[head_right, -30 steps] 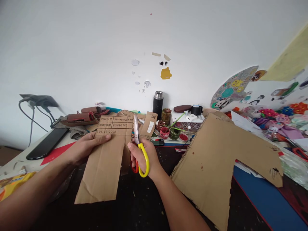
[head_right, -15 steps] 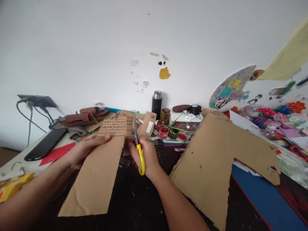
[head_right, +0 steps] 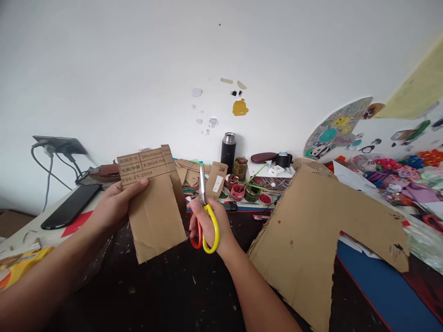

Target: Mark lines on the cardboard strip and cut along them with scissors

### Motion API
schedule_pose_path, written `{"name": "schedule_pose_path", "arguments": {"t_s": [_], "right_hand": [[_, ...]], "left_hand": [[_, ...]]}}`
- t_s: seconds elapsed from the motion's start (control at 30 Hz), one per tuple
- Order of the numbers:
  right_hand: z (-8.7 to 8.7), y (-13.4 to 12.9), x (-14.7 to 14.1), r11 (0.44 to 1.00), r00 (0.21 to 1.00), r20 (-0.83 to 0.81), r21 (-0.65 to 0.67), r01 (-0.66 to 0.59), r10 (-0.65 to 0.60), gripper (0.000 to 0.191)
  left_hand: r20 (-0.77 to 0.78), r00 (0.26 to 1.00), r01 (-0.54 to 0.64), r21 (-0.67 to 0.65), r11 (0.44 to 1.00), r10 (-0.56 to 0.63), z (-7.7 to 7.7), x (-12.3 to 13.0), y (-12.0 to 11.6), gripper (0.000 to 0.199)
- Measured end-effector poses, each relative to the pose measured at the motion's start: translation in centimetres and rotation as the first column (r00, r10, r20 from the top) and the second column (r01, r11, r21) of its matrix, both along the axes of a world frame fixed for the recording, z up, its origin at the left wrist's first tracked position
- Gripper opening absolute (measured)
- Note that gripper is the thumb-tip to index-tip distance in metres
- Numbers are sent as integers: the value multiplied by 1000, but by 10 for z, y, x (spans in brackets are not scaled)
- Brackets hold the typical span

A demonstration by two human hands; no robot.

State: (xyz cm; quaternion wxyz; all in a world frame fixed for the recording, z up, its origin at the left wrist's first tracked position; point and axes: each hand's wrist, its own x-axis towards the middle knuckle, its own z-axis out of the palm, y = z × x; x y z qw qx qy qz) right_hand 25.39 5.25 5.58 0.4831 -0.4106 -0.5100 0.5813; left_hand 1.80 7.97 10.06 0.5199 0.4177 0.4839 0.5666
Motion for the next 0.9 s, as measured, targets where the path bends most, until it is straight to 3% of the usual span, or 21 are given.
{"name": "schedule_pose_path", "arguments": {"t_s": [0.17, 0.47, 0.63, 0.9], "right_hand": [[-3, -3, -4, 984, 986, -23, -71, -166, 165, 78], [-4, -7, -9, 927, 933, -34, -105, -360, 358, 83], [-6, -9, -8, 933, 938, 4, -105, -345, 347, 81], [-4, -11, -8, 965, 968, 31, -98, -244, 248, 77]], "left_hand": [[62, 994, -92, 34, 995, 90, 12, -5, 3, 61], [87, 989, -116, -5, 993, 116, 19, -2, 0, 67], [49, 993, -105, -16, 994, 106, 20, -1, -2, 66], [-29, 997, 72, -29, 997, -72, 7, -2, -4, 63]]}}
